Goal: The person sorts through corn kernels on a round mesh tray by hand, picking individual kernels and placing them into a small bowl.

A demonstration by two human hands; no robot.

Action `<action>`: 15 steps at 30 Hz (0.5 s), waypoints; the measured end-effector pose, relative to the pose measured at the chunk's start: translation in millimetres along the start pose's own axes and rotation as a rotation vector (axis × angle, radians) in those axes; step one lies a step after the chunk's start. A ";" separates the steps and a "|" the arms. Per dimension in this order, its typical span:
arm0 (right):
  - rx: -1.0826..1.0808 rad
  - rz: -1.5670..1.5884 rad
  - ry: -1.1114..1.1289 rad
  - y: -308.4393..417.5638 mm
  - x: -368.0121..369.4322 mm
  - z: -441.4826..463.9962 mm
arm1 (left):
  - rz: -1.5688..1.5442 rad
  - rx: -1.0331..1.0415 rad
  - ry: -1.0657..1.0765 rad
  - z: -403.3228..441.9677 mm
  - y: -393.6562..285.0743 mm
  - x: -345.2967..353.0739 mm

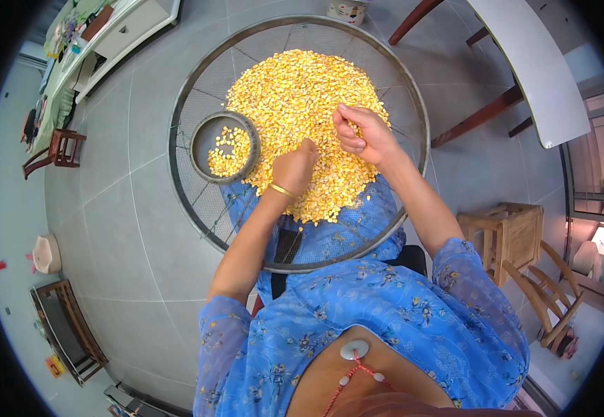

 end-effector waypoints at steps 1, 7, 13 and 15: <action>-0.015 -0.038 -0.024 1.2 -0.5 -0.4 | -0.228 -0.056 -0.075 -0.7 9.1 -4.5; -0.198 -0.893 -0.094 -5.3 -3.5 5.7 | -1.039 -0.259 -0.104 -1.2 33.4 -16.4; -0.072 -1.996 -0.105 -36.6 16.4 -1.1 | -1.700 -0.336 0.002 -4.9 40.0 -28.3; -0.070 -2.107 -0.064 -45.9 14.5 -0.6 | -1.757 -0.321 -0.015 -4.8 45.3 -36.8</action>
Point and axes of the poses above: each hand's wrist, its own z-axis towards the middle knuckle, its own x-axis out of the palm, y = z × x, the point moved 8 cm from there along z, towards the middle knuckle, and after that the axes turned 1 degree about z, right-handed, at the moved point
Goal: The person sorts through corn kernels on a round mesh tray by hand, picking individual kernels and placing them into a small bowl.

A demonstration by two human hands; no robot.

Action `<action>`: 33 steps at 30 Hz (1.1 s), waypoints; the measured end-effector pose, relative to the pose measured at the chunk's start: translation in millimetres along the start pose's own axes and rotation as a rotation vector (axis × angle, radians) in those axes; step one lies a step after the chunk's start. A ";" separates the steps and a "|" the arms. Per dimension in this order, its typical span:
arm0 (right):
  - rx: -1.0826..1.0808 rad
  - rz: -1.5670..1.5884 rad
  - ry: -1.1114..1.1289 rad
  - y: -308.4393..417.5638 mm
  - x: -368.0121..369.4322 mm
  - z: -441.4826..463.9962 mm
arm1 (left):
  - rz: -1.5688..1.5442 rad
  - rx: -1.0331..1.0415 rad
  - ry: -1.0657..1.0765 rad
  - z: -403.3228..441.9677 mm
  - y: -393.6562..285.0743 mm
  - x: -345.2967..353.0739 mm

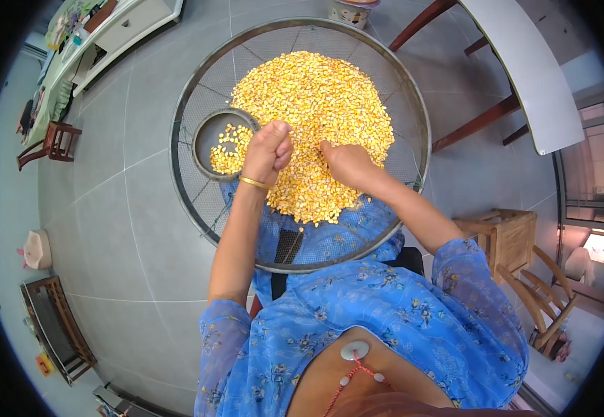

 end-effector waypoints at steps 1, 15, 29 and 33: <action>-0.001 -0.005 0.002 0.7 2.2 -0.6 | -0.090 0.014 0.005 -1.8 -6.8 0.2; 0.011 -0.048 0.012 0.4 9.1 3.8 | -0.305 0.119 0.065 -6.9 -31.0 -12.5; 0.081 -0.013 0.057 -5.3 5.3 1.9 | 0.326 0.005 0.025 4.6 17.3 1.3; 0.157 0.775 -0.114 -24.8 -18.6 8.5 | 1.089 0.366 0.051 -6.0 12.0 28.6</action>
Point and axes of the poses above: each hand's wrist, its own z-axis towards the middle knuckle, its own x-axis out of the palm, y = z × x, the point moved 8 cm from there along z, towards the middle knuckle, and after that the axes turned 1 degree about z, right-handed, at the moved point
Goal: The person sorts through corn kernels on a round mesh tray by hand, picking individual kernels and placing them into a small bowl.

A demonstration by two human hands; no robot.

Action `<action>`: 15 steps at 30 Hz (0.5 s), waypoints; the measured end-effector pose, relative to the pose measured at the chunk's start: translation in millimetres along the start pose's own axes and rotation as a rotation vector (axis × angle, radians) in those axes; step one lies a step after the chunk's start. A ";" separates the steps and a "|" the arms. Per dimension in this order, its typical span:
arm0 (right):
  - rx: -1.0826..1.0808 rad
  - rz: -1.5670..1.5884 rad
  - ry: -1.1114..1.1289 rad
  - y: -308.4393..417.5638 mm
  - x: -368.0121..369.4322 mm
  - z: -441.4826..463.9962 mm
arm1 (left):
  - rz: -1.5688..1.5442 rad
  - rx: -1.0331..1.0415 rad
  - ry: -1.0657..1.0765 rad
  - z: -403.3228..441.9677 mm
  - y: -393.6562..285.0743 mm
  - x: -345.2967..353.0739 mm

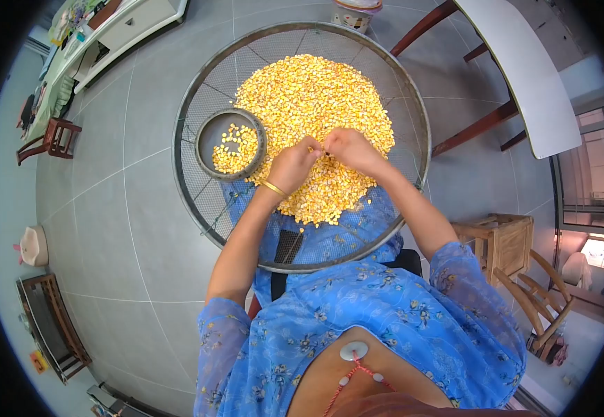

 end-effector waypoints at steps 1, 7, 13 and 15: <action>0.000 0.002 0.003 -5.4 -11.4 3.9 | 0.308 -0.008 0.061 -3.0 -5.5 6.8; -0.089 1.492 0.319 13.7 -31.6 -3.0 | 0.598 0.066 0.279 -10.4 -2.8 41.8; 0.085 1.436 0.232 -5.3 -17.8 2.5 | 0.721 0.166 0.303 -14.6 -6.6 55.1; 0.076 1.389 0.215 -5.1 -20.6 2.7 | 0.734 0.157 0.319 -14.0 -9.0 55.1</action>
Point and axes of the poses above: each hand's wrist, its own z-axis towards the middle knuckle, its own x-axis out of the palm, y = z × x, the point moved 8 cm from there along z, towards the middle knuckle, and after that the axes turned 1 degree about z, right-handed, at the moved point
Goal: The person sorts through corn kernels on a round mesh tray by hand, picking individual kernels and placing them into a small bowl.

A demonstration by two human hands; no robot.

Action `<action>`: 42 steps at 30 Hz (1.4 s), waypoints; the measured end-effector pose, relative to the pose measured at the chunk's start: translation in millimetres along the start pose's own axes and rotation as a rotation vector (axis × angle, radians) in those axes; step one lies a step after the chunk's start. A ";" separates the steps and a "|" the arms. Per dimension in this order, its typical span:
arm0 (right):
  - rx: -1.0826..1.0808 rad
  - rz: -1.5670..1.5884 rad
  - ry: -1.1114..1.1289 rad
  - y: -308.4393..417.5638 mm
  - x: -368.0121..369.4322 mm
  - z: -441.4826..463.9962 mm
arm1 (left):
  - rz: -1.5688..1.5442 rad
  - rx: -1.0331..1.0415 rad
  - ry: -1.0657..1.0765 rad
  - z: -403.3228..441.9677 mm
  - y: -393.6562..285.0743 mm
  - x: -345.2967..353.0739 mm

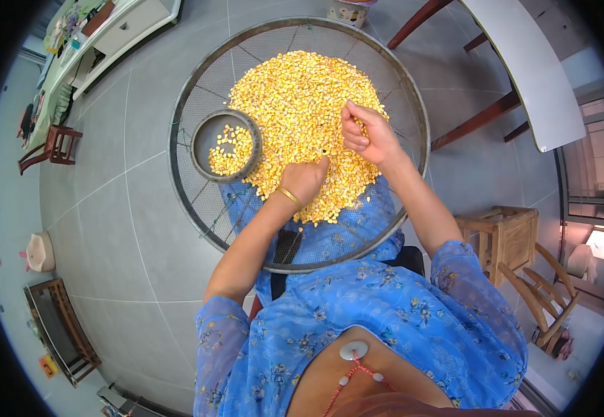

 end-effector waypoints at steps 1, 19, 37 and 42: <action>-0.013 -0.050 -0.011 2.2 0.5 -0.5 | 0.010 -0.005 0.017 0.2 -0.3 0.6; -0.065 -1.731 -0.179 -28.6 4.9 0.8 | -0.041 -0.073 0.050 -5.7 14.8 10.5; -0.010 -2.237 0.110 -68.7 24.4 -9.8 | -2.003 -0.204 -0.293 -22.8 80.7 -64.8; -0.079 -2.257 0.147 -72.4 26.7 -11.0 | -2.317 -0.058 -0.322 -22.2 93.0 -61.1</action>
Point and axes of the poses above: each hand's wrist, its own z-axis towards the middle knuckle, its own x-axis out of the palm, y = z × x, the point moved 8 cm from there along z, towards the middle knuckle, and after that the axes turned 1 degree about z, right-handed, at the moved point
